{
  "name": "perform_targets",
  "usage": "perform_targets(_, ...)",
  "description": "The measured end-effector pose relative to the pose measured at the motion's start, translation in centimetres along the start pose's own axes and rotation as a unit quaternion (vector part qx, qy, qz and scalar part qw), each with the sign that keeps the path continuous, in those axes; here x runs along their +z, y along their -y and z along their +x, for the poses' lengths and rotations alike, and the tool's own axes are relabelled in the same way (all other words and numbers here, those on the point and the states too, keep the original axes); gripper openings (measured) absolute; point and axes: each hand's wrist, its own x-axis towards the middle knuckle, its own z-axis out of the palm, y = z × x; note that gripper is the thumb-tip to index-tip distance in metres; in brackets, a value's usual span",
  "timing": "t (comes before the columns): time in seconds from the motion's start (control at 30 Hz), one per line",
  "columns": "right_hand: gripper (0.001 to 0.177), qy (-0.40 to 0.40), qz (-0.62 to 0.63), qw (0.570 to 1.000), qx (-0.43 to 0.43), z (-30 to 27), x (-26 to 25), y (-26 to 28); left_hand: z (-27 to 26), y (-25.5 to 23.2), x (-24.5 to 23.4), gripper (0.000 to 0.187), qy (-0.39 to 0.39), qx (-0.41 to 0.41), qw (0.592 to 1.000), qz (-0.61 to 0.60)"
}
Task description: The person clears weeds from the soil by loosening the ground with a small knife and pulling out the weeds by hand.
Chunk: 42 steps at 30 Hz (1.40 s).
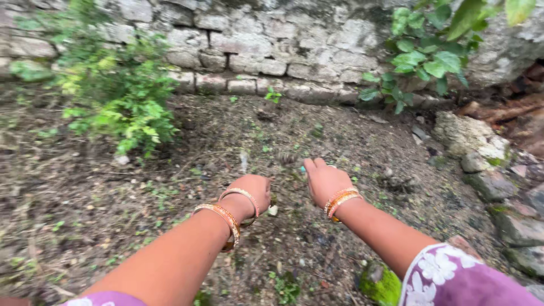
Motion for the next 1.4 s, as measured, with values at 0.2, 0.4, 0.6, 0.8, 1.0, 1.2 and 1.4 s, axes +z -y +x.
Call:
perform_targets(0.2, 0.035, 0.051, 0.031, 0.998, 0.021, 0.4, 0.6, 5.1, -2.9, 3.9, -3.1, 0.028, 0.026, 0.018, 0.997, 0.071)
perform_targets(0.4, 0.044, 0.116, 0.106, 0.987, 0.008, -0.7, 1.7, 12.0, -6.8, 7.2, -4.7, 0.03, 0.082, 0.011, 0.986, 0.144)
perform_targets(0.6, 0.058, 0.202, 0.124, 0.971, -0.026, -2.5, 1.5, 18.5, -10.7, 11.2, -6.0, 0.026, 0.11, -0.018, 0.977, 0.18)
perform_targets(0.8, 0.06, 0.217, 0.154, 0.963, -0.037, -4.2, 3.0, 22.7, -14.8, 13.5, -5.4, 0.027, 0.134, -0.044, 0.974, 0.175)
perform_targets(1.0, 0.065, 0.197, 0.15, 0.967, -0.054, -7.6, 4.3, 26.9, -17.4, 13.8, -4.3, 0.033, 0.177, -0.076, 0.963, 0.19)
perform_targets(1.2, 0.07, 0.307, 0.131, 0.942, -0.043, -11.2, 7.4, 29.3, -18.6, 14.9, -2.1, 0.03, 0.169, -0.042, 0.964, 0.202)
perform_targets(1.4, 0.062, 0.281, 0.107, 0.951, -0.065, -11.6, 9.0, 29.2, -19.0, 14.0, -2.9, 0.029, 0.174, -0.046, 0.963, 0.199)
